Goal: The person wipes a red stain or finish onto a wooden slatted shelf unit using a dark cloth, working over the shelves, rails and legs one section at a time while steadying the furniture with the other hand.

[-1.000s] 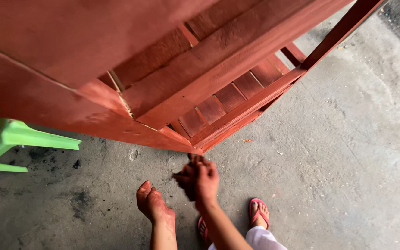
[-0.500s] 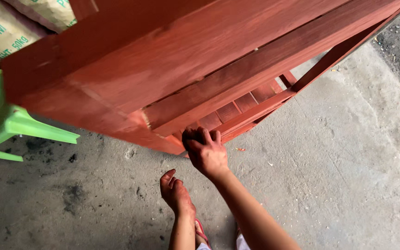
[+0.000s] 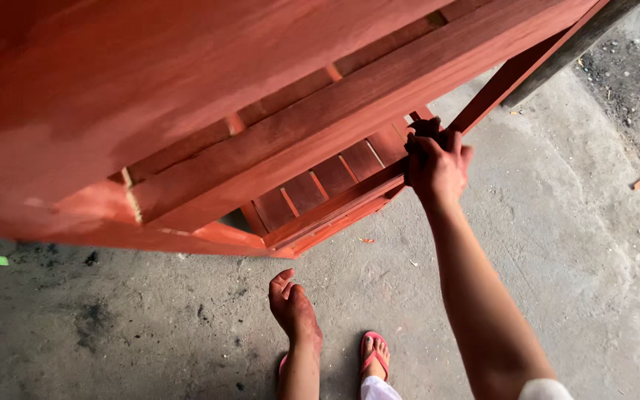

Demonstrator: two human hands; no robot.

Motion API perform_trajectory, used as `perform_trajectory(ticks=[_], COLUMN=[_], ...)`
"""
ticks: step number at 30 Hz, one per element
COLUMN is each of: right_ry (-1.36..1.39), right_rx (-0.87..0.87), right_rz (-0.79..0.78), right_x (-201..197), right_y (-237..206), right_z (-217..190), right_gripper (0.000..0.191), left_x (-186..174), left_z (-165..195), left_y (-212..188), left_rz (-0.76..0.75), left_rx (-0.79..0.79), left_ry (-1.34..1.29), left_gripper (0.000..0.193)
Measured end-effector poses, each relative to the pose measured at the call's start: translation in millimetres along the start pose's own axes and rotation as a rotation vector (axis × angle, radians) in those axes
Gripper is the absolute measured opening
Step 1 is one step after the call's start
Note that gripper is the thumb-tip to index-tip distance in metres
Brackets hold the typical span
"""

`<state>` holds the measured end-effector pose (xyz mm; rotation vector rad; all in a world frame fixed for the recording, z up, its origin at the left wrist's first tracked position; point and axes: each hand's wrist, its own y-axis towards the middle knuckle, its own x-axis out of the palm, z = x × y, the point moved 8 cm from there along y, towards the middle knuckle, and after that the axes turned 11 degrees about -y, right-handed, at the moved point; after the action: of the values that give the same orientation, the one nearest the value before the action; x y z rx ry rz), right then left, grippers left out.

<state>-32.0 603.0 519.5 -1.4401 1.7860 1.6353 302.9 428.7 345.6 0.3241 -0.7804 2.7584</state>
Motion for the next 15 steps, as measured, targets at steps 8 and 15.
perform_trajectory(ticks=[8, 15], right_ry=[1.427, 1.305], right_rx=[0.871, 0.761], right_rz=[0.451, 0.274], right_x=[1.8, 61.8], right_y=[-68.8, -15.0], right_z=[95.2, 72.4], right_gripper=[0.018, 0.021], left_x=[0.5, -27.9], left_z=[-4.6, -15.2], left_y=[11.0, 33.0], left_rz=[-0.048, -0.018], left_rx=[0.068, 0.035], left_ry=[0.042, -0.051], left_gripper=[0.038, 0.037])
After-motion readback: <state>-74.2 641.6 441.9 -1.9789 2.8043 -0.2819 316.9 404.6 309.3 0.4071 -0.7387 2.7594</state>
